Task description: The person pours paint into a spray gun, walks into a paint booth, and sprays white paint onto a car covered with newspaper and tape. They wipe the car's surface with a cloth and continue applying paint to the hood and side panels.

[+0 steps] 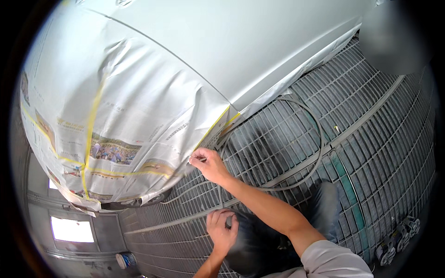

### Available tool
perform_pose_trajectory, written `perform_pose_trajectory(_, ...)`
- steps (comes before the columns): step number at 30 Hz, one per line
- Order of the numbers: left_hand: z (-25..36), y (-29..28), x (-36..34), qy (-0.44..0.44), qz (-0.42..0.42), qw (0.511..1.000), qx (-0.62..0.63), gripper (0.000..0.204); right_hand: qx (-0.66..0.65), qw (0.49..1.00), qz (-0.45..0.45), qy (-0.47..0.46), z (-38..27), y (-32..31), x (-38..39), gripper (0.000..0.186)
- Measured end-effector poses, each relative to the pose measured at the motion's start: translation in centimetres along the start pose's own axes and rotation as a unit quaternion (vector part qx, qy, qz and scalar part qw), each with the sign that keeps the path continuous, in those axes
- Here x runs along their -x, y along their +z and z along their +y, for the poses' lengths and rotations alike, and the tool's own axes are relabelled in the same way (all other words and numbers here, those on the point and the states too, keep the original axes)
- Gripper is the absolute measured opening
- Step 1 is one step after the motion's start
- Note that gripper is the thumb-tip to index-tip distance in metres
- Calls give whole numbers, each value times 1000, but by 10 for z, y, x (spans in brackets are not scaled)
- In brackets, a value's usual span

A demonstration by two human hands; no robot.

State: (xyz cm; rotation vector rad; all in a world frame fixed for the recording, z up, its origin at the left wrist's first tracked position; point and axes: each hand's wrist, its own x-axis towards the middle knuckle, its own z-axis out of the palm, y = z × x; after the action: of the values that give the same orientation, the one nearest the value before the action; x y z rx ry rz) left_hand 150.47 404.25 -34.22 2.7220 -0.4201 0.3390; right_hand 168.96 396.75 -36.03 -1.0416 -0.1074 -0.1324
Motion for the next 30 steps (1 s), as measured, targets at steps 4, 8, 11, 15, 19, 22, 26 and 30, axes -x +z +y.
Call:
perform_pose_trajectory(4,-2,-5,1,-2,14,1000,7,16,-31,998,-62,7,-36,37,18,17)
perform_pose_trajectory(8,-7,-11,5,-6,28,999,14,17,-104,993,-57,-21,-62,65,32,14)
perform_pose_trajectory(11,-13,-7,13,-2,40,999,31,17,-74,995,-59,24,-99,50,47,15)
perform_pose_trajectory(15,-20,-8,21,-13,145,984,102,21,-18,998,-53,30,-112,39,60,8)
perform_pose_trajectory(19,-26,-21,14,-20,264,959,101,23,8,993,-86,80,-96,24,73,7)
perform_pose_trajectory(22,-21,-31,-8,-13,296,951,92,29,29,993,-52,101,-90,11,81,9)
perform_pose_trajectory(26,-21,-43,-38,5,290,954,73,36,76,992,-43,89,-72,2,92,11)
perform_pose_trajectory(30,-35,-51,-60,70,217,972,58,38,118,990,-37,65,-66,9,100,13)
